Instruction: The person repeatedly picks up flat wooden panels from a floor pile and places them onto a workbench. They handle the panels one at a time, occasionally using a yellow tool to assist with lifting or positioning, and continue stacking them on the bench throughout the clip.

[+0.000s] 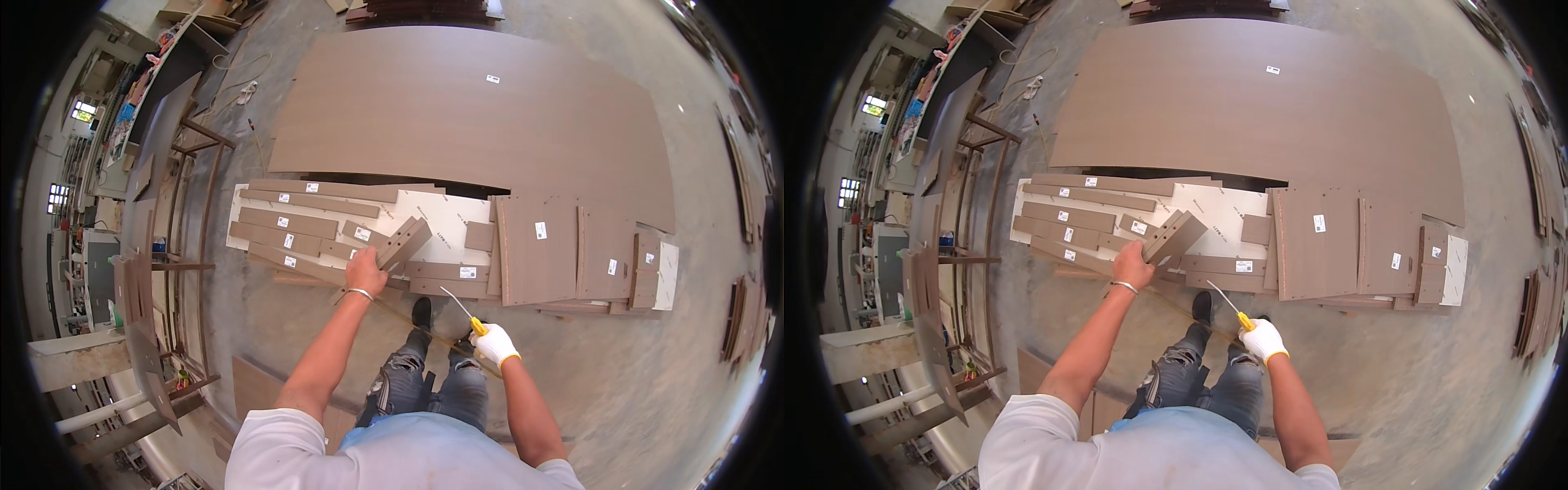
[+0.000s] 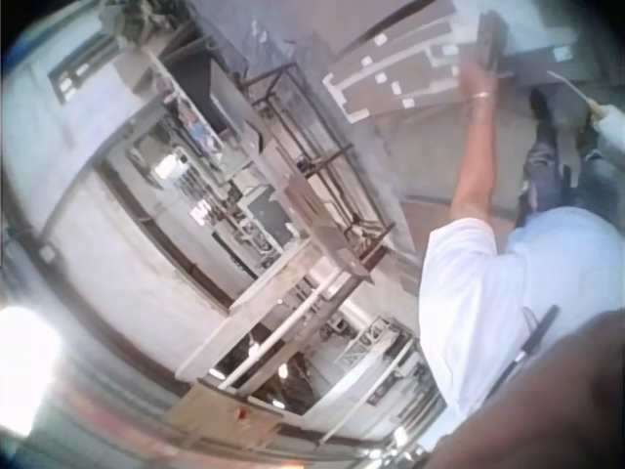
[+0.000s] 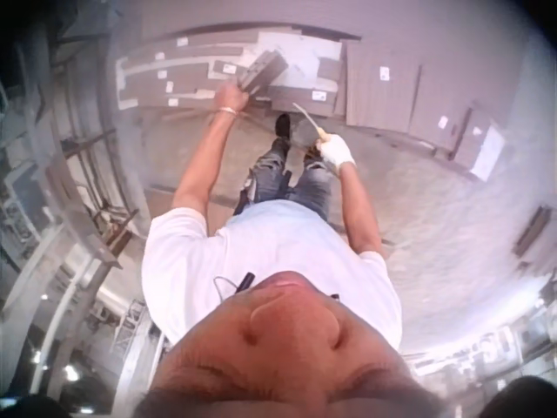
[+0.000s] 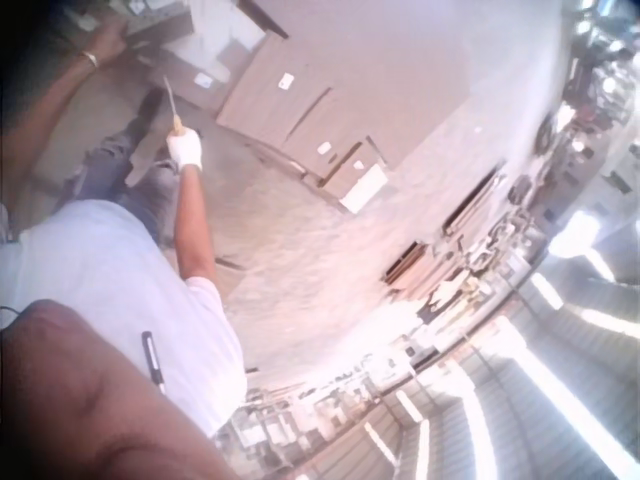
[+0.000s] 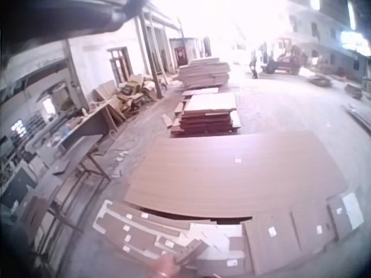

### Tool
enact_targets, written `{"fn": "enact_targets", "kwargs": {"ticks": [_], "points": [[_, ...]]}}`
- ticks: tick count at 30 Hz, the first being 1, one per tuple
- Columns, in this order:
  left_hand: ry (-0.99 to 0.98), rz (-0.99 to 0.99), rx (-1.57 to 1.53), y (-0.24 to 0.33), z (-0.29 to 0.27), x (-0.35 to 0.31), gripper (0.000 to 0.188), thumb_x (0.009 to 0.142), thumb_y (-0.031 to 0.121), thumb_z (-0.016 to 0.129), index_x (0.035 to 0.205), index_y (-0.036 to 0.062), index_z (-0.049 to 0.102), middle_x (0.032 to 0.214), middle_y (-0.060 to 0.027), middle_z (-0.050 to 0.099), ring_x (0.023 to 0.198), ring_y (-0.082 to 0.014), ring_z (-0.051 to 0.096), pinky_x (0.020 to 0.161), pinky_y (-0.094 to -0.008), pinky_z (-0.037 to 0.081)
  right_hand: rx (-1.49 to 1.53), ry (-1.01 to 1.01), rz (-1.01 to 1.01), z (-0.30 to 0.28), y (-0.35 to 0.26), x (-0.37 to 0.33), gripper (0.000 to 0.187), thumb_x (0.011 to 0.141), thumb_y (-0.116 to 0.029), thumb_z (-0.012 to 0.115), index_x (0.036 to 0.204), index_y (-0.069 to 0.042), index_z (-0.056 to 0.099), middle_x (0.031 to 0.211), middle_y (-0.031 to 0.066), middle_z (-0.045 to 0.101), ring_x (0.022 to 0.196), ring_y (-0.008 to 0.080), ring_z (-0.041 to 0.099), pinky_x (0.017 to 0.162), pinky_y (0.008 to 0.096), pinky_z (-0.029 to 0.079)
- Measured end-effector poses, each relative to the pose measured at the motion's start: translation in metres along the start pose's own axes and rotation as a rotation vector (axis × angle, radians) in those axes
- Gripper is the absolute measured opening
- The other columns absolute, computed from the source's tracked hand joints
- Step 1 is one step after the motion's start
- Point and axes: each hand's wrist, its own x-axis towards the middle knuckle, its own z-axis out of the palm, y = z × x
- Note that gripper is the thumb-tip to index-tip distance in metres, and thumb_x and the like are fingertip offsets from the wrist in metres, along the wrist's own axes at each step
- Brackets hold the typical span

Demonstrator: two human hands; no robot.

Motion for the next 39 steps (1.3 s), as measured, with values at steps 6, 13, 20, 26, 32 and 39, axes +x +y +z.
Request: {"fn": "enact_targets", "kwargs": {"ticks": [6,13,20,26,32,39], "points": [[-0.007,-0.007,0.087,-0.007,-0.006,0.001,0.056,0.074,0.032,0.082,0.117,0.0093,0.055,0.11,-0.0126,0.065,0.104,-0.0373,0.063,0.089,-0.0487,0.052,-0.423,0.056,-0.12,0.005,-0.087,-0.036,0.033,0.085,-0.034,0.06,0.099,-0.008,0.076,0.097,0.021,0.073,0.096,0.0401,0.069,0.089,0.0457,0.054],[-0.243,-0.13,0.009,0.002,-0.018,0.035,0.055,0.077,0.038,0.082,0.118,0.0101,0.057,0.118,-0.0139,0.066,0.111,-0.0344,0.065,0.09,-0.0479,0.054,-0.361,0.249,-0.053,-0.017,-0.145,-0.028,0.032,0.085,-0.03,0.059,0.093,-0.004,0.076,0.093,0.0246,0.072,0.091,0.0394,0.071,0.082,0.0474,0.056],[-0.165,-0.122,0.002,0.001,-0.012,0.048,0.05,0.075,0.035,0.081,0.113,0.008,0.061,0.101,-0.019,0.072,0.096,-0.0383,0.07,0.084,-0.0486,0.056,-0.186,0.091,0.036,0.031,-0.067,-0.005,0.037,0.092,-0.036,0.056,0.1,-0.005,0.075,0.093,0.0217,0.074,0.081,0.0375,0.073,0.075,0.0444,0.057],[-0.083,-0.242,-0.724,-0.053,-0.045,0.006,0.048,0.077,0.017,0.079,0.118,0.0001,0.062,0.104,-0.0161,0.073,0.093,-0.0298,0.071,0.085,-0.041,0.057,0.617,0.067,0.091,0.01,-0.018,0.022,0.024,0.095,-0.02,0.059,0.114,-0.006,0.063,0.095,0.0109,0.07,0.056,0.0231,0.066,0.047,0.0324,0.051],[-0.272,-0.483,-1.52,-0.112,-0.069,-0.06,0.056,0.081,0.008,0.079,0.129,-0.007,0.056,0.121,-0.0181,0.066,0.106,-0.0271,0.067,0.093,-0.0411,0.056,0.74,-0.094,-0.15,-0.05,-0.089,0.068,0.034,0.096,-0.036,0.066,0.109,-0.005,0.059,0.092,0.0074,0.065,0.062,0.0189,0.063,0.053,0.0329,0.051],[-0.409,-0.553,-1.731,-0.146,0.002,-0.078,0.059,0.084,0.016,0.079,0.133,-0.0061,0.054,0.12,-0.0184,0.067,0.102,-0.0283,0.07,0.091,-0.0412,0.057,0.306,-0.057,0.012,-0.035,-0.099,0.081,0.024,0.09,-0.028,0.076,0.095,-0.009,0.063,0.068,0.0,0.055,0.05,0.0126,0.05,0.042,0.0307,0.041]]}}
